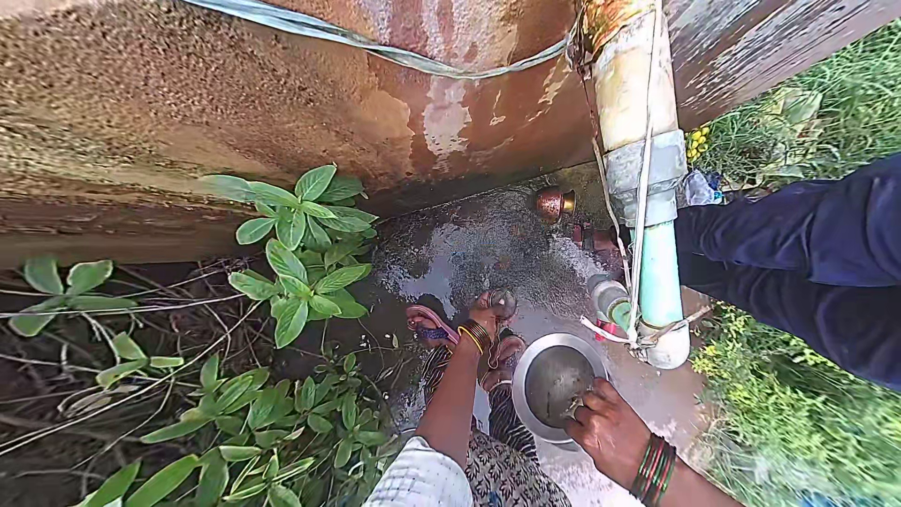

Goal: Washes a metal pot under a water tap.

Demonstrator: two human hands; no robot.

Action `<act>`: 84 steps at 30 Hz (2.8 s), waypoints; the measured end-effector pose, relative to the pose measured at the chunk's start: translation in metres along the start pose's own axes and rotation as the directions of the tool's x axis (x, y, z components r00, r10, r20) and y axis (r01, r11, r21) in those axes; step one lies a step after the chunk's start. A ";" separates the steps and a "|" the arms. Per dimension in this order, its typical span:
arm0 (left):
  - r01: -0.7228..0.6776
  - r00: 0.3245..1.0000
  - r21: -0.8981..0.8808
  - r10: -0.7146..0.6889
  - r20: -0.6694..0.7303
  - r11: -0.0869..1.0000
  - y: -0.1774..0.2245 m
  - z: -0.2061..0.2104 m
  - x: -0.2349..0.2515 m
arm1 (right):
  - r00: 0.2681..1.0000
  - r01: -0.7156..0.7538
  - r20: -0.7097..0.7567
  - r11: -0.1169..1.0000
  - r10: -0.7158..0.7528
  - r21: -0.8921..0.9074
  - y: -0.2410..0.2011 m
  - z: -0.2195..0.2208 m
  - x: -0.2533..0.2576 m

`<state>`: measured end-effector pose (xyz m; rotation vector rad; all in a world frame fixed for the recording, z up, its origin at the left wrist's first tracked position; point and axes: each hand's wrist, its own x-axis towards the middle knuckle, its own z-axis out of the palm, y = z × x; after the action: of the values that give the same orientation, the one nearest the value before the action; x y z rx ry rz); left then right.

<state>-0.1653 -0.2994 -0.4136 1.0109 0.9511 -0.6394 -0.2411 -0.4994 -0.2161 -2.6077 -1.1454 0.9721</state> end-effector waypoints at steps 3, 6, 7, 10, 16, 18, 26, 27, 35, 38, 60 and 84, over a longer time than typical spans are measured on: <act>0.014 0.995 -0.047 -0.009 0.102 0.999 -0.001 0.004 -0.001 | 0.979 -0.064 0.199 0.995 0.048 0.075 0.004 -0.010 0.008; -0.005 0.997 0.036 0.002 0.078 0.999 -0.001 0.013 -0.003 | 0.963 -0.081 0.265 0.992 0.051 0.101 0.003 -0.017 0.015; -0.036 0.998 0.121 0.030 0.047 0.992 -0.004 0.013 0.002 | 0.961 -0.075 0.272 0.991 0.043 0.107 0.002 -0.020 0.017; -0.059 0.995 0.442 0.086 -0.042 0.895 -0.009 0.011 0.017 | 0.985 -0.034 0.172 0.998 0.026 0.045 0.002 -0.025 0.019; -0.073 0.996 0.508 0.086 -0.002 0.858 -0.008 0.033 0.003 | 0.996 -0.045 0.083 0.998 0.041 0.053 0.008 -0.023 0.002; -0.085 0.996 0.251 0.085 0.011 0.964 -0.016 0.033 0.004 | 0.980 -0.061 0.193 0.995 0.046 0.073 0.011 -0.021 -0.006; -0.002 1.000 0.256 0.007 -0.019 0.967 -0.017 0.038 0.001 | 0.879 -0.176 0.466 0.976 0.098 0.127 0.014 -0.041 0.015; 0.018 0.998 0.346 0.006 -0.068 0.938 -0.018 0.040 0.002 | 0.887 -0.164 0.454 0.978 0.090 0.127 0.012 -0.044 0.021; 0.107 0.990 0.689 -0.143 -0.004 0.717 0.007 0.065 -0.020 | 0.874 -0.168 0.482 0.970 0.063 0.177 0.009 -0.060 0.025; -0.052 0.996 0.483 0.012 0.085 0.874 -0.016 0.046 -0.002 | 0.814 -0.215 0.574 0.963 0.085 0.162 0.019 -0.042 0.007; -0.121 0.966 0.493 -0.012 0.259 0.862 -0.025 0.063 -0.007 | 0.749 -0.264 0.646 0.961 0.149 0.085 0.020 -0.058 0.013; 0.304 0.932 0.138 -0.324 0.160 0.943 -0.023 0.113 -0.035 | 0.529 -0.506 0.776 0.862 0.344 -0.038 0.052 -0.077 0.026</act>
<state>-0.1601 -0.4108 -0.3688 0.8860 0.9316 -1.0452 -0.1489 -0.5077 -0.1879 -2.3558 -0.3861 2.3311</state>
